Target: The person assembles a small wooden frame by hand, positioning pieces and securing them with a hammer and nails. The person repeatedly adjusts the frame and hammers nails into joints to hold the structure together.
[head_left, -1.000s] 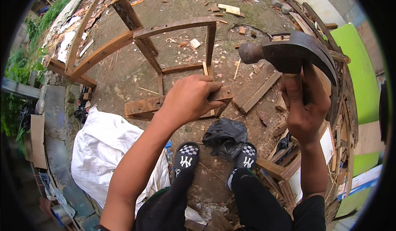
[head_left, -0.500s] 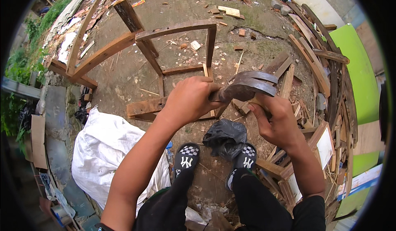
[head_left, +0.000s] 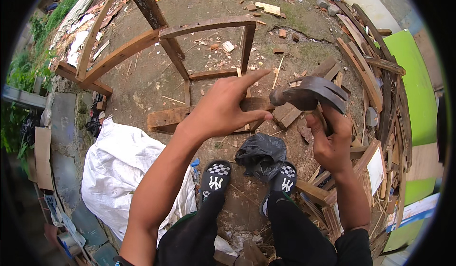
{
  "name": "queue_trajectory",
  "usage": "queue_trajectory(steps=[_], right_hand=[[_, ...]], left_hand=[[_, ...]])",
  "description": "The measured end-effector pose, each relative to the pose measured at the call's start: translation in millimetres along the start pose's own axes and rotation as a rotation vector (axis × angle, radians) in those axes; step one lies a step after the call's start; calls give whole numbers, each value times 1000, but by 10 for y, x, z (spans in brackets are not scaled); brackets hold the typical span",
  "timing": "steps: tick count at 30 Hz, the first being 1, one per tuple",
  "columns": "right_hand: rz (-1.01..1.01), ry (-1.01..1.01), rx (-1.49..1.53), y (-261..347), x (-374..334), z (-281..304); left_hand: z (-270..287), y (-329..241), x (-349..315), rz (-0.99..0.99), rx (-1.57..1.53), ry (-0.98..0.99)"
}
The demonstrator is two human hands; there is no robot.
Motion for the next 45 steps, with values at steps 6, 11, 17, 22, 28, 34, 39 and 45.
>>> queue_trajectory(steps=[6,11,17,22,28,34,39,45], right_hand=[[-473,-143,339,-348,-206,-40],[-543,-178,395,-433,-312,-55],[-552,-137,386,-254,-380,-137],[-597,-130,481,-40,-447,-387],[-555,-57,466,210,-433,-716],[-208,-5,337,805,-51,-1210],[-111,193,212,901,-76,-1618],[-252,141,218,824,-106,-1751]], left_hand=[[785,334,-150,401,-732,-229],[1485,582,-580,486,-1097,-399],[1771,935,-1282,556,-1428,-694],[1619,1118,-1836,833,-1287,-914],[1337,1353,-2086,828,-828,-688],[1138,1230,-1876,522,-318,-560],[969,1431,-1842,594,-451,-518],[922,1467,-1826,616,-446,-551]])
Point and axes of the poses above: each hand's wrist, its own x-axis towards the middle knuckle, its own z-axis out of the back of the hand, y = z × x, the point moved 8 cm from there along x, towards the middle knuckle, and after that the axes turned 14 degrees about -y, right-handed, at the moved point
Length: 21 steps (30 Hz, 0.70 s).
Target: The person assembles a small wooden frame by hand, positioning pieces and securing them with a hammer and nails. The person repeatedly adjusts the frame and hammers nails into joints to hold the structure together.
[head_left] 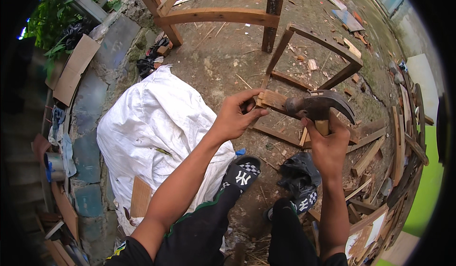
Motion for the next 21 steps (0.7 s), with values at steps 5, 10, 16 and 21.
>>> queue_trajectory(steps=[5,10,16,21], right_hand=[[7,-59,31,-61,-8,3],[12,-66,22,-34,-9,33],[69,-85,34,-18,-18,31],[53,-100,65,-75,-17,37]], left_hand=[[-24,-5,14,-62,-2,-14],[-25,-88,4,-73,21,-29],[-40,-129,-3,-141,61,-50],[-62,-156,3,-172,89,-58]])
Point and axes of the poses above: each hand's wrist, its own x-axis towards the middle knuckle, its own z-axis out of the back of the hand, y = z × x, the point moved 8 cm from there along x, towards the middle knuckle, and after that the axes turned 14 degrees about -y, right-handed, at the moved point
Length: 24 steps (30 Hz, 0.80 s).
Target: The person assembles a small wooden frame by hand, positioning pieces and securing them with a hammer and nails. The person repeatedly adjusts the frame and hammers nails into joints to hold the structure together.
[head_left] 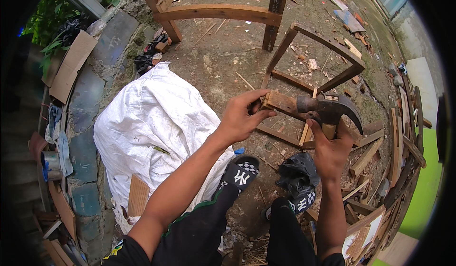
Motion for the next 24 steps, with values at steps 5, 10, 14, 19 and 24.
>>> queue_trajectory(steps=[5,10,14,19,24], right_hand=[[10,6,-9,37,-6,-15],[12,7,1,51,-2,-22],[16,71,-78,83,-28,-77],[53,75,-79,147,-19,-99],[19,77,-117,157,-14,-111]], left_hand=[[5,38,0,-26,7,-15],[-11,-14,-7,-27,42,-19],[38,27,-34,-40,73,-16],[43,-38,-37,-17,69,13],[111,-36,-44,-110,35,-23]])
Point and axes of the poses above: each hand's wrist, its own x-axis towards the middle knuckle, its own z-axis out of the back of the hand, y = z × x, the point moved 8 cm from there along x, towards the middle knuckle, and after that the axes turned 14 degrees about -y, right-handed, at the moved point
